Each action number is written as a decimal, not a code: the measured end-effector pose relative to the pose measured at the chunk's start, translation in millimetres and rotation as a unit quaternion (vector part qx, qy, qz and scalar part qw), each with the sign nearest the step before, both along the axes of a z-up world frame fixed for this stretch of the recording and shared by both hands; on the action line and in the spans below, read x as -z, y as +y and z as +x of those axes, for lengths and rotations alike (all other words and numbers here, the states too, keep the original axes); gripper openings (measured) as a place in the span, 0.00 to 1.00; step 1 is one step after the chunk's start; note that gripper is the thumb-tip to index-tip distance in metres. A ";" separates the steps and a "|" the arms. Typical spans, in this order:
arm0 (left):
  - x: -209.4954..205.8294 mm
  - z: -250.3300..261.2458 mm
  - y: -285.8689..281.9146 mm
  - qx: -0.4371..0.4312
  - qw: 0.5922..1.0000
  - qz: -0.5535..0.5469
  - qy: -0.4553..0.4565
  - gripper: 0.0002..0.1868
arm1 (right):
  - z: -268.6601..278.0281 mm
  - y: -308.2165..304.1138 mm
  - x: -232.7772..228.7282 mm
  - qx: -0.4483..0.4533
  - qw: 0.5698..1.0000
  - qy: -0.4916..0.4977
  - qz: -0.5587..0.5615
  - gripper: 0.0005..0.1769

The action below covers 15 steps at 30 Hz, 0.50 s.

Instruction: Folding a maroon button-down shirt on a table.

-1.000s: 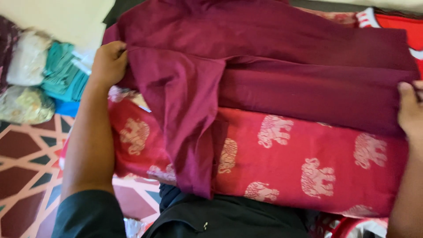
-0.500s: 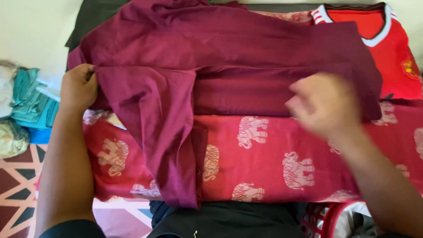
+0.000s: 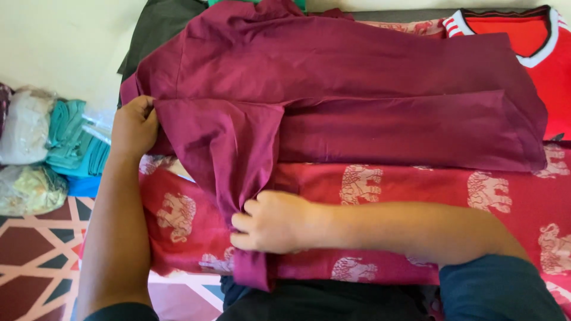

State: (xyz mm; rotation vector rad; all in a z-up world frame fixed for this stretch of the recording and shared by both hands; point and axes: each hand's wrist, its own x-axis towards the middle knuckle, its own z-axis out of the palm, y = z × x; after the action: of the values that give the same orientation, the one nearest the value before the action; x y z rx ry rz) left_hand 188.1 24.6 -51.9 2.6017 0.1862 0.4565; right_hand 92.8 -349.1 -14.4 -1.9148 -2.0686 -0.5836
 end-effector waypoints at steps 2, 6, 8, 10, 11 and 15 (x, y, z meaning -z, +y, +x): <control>-2.0 -1.5 0.1 0.007 1.000 -0.004 0.004 0.10 | 33.9 1.2 -27.1 -0.019 0.996 0.086 -0.032 0.12; -7.7 -6.3 -6.4 0.047 0.998 -0.029 -0.031 0.10 | 93.1 -21.3 -151.3 0.041 0.919 0.390 -0.027 0.09; -12.8 -9.6 -11.6 0.045 0.998 -0.029 -0.027 0.09 | 147.8 -31.8 -129.3 0.142 0.884 0.426 0.132 0.11; -18.2 -13.4 -16.6 0.043 0.998 -0.028 -0.024 0.08 | 193.4 -55.8 -106.6 0.237 0.816 0.442 0.289 0.17; -20.7 -14.8 -19.3 0.040 0.998 -0.034 -0.025 0.09 | 212.0 -74.5 -95.0 0.319 0.826 0.381 0.267 0.23; -13.9 -10.3 -14.3 0.042 0.998 -0.033 -0.025 0.13 | 230.9 -156.4 -78.8 0.412 0.838 0.292 0.206 0.21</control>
State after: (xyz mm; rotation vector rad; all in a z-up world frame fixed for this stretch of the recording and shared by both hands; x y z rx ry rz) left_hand 177.8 10.4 -38.0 2.5202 0.0743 0.4762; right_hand 323.7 -505.5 64.4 -2.2507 -0.6293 -0.4530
